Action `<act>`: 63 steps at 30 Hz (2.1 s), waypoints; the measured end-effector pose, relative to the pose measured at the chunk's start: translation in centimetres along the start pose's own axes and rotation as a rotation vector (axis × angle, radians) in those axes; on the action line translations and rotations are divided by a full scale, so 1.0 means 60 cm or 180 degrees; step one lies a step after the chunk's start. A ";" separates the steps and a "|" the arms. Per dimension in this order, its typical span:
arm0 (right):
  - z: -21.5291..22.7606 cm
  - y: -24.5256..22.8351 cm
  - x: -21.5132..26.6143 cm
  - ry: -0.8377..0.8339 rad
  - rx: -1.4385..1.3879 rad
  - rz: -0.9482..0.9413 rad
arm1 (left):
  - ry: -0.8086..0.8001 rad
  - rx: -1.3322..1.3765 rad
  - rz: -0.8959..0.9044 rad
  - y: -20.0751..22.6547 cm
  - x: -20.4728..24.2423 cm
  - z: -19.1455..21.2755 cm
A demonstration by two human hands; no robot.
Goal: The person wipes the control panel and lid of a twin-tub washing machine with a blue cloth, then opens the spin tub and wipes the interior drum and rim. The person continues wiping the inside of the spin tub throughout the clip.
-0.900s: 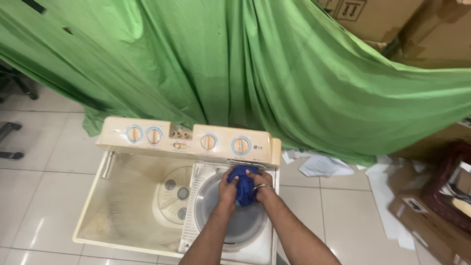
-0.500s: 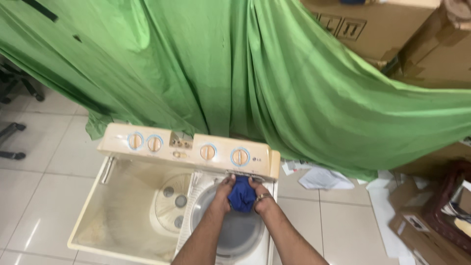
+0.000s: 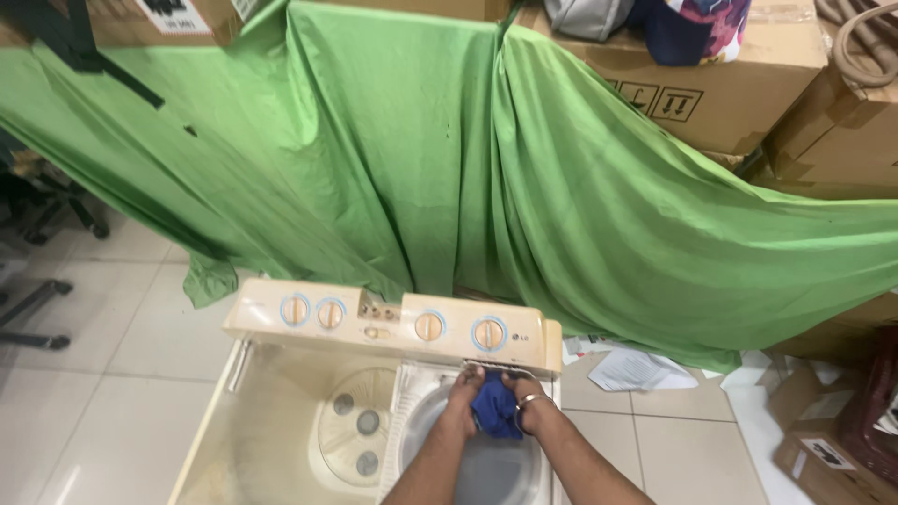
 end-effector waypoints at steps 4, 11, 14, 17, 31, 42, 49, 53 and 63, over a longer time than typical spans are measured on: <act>0.002 0.010 0.010 -0.0136 -0.0038 -0.0130 | 0.0096 -0.0219 0.0204 -0.002 0.000 0.009; 0.007 -0.008 0.005 -0.0370 0.0121 -0.0039 | 0.0495 -0.0898 -0.0023 0.020 -0.001 0.007; 0.051 0.005 0.005 -0.0312 0.0494 -0.0165 | 0.0682 -0.0927 -0.0137 -0.012 0.005 0.009; 0.049 -0.008 -0.021 -0.0650 0.0591 -0.0273 | 0.0721 -0.0678 -0.0547 -0.007 0.012 -0.003; 0.037 -0.018 -0.007 -0.0733 0.0451 -0.0647 | 0.0723 0.0023 -0.0746 -0.033 0.022 -0.026; 0.010 -0.056 -0.022 -0.0798 0.0779 -0.0206 | -0.0167 0.0868 -0.0663 -0.032 0.020 -0.053; 0.009 -0.031 -0.011 -0.0860 0.0363 -0.0525 | -0.0208 0.0621 -0.0392 -0.025 0.041 -0.065; -0.028 -0.021 -0.031 -0.1384 0.0467 -0.0268 | -0.0018 0.0159 -0.0516 0.022 0.084 -0.078; -0.047 -0.018 -0.021 -0.1250 0.0648 -0.0149 | 0.0171 -0.1087 -0.2491 0.033 0.185 -0.085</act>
Point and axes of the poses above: each hand's wrist, its own x-axis away from the middle knuckle, its own z-axis out of the back of the hand, y = z × x, the point moved 9 cm from there along -x, towards the middle knuckle, and after that the axes turned 9 degrees about -y, right-handed, at the moved point
